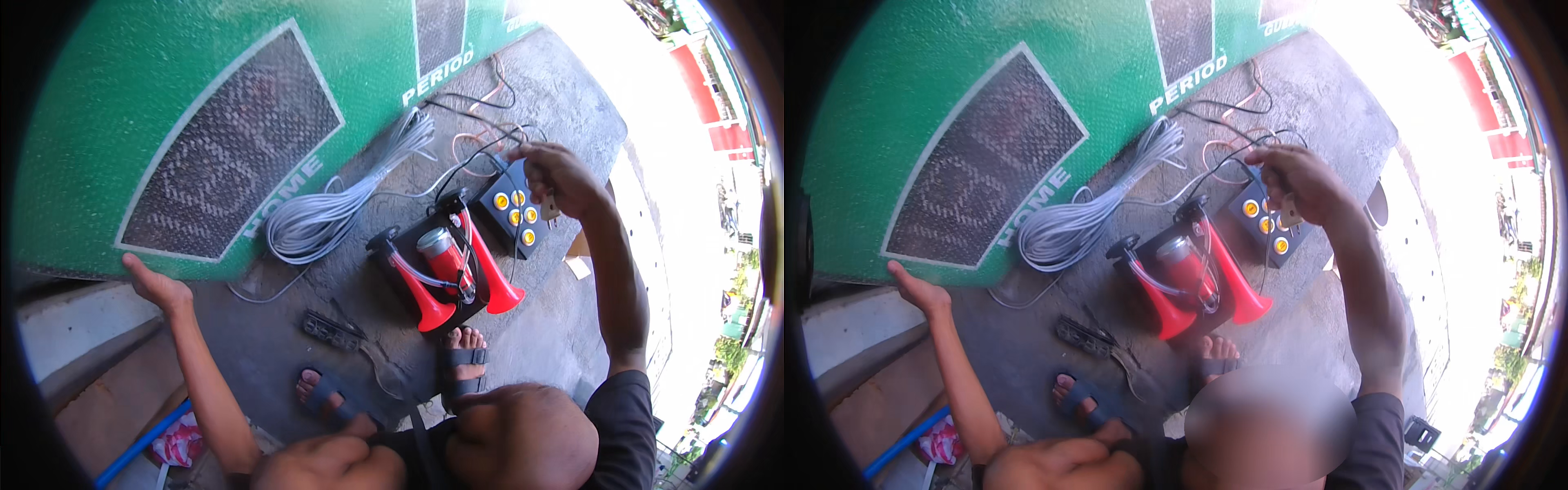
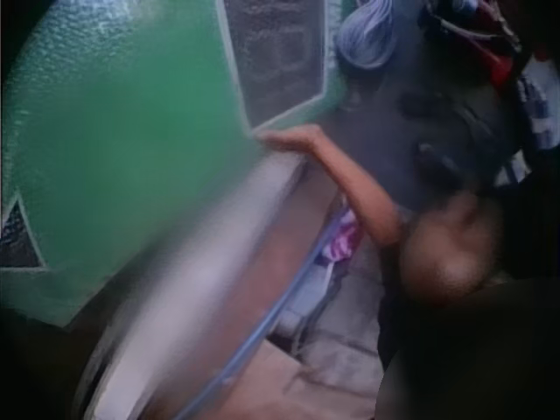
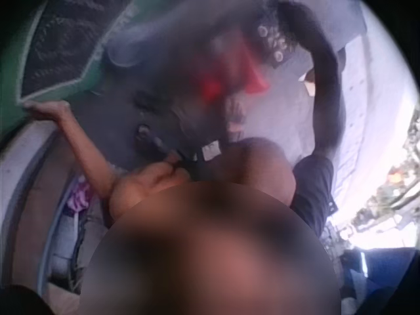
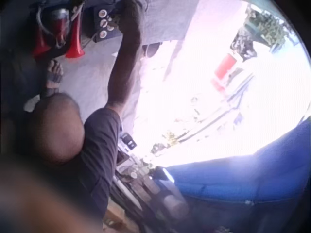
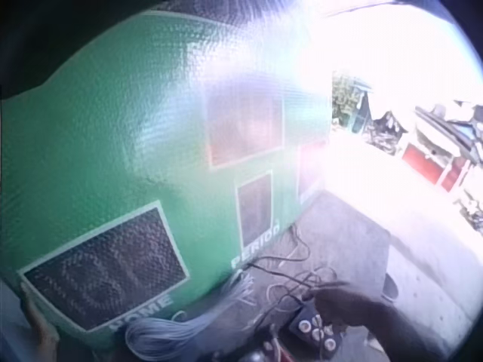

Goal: The person unpacks a cardboard box and removes a red siren unit and a black control panel with yellow buttons. They connect wires between the siren and the control panel, then plug in a power cable. Finally, they press buttons on the control panel to test the siren and scoreboard display.

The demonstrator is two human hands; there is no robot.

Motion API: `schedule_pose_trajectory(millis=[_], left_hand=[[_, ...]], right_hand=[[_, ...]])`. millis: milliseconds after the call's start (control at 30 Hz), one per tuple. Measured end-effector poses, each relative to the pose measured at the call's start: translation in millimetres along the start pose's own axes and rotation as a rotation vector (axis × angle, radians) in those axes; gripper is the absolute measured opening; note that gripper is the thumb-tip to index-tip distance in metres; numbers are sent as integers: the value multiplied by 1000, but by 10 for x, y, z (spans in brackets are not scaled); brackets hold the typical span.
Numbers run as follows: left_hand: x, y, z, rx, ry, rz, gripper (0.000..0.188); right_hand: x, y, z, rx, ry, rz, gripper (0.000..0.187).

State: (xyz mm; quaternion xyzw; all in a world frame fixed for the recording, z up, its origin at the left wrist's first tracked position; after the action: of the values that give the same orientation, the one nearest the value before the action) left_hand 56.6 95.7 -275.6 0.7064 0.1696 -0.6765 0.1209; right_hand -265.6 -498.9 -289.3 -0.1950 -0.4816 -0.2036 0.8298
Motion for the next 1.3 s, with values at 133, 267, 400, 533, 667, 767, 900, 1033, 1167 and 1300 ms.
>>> schedule_pose_trajectory(millis=[133,267,400,533,667,767,900,1033,1167,1300], left_hand=[[124,153,-61,19,-106,94,93],[167,125,-39,-25,-141,67,95],[110,193,1,36,-82,112,95],[137,120,-43,52,-139,65,95],[56,-131,400,-18,64,-362,76],[514,-175,1332,186,-40,-730,77],[1486,-268,2724,850,-551,-1221,87],[1461,171,2903,889,-287,-1303,93],[1362,525,2931,870,-197,-1225,82],[1078,795,2741,720,-29,-920,75]], right_hand=[[168,224,102,69,93,-178,23],[303,290,109,80,144,-221,21],[592,260,45,51,9,140,26],[577,367,103,55,-1,302,53],[695,506,62,55,-239,16,62],[605,704,-26,176,-240,-244,56],[680,895,-94,292,-427,-71,64],[709,908,-235,203,-432,446,53],[925,940,-257,20,-672,1055,30],[1003,813,-162,-98,-830,1117,28]])
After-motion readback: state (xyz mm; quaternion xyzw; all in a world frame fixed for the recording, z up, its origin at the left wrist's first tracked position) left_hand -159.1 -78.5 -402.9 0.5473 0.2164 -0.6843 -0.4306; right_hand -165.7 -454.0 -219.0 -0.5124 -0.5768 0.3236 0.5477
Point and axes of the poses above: each hand's wrist, its own z-axis away from the middle knuckle, its own y-axis out of the palm, x = y × z, the point moved 10 cm from there along -z, towards the middle knuckle, and after that the axes turned 13 degrees about -y, right-handed, at the moved point
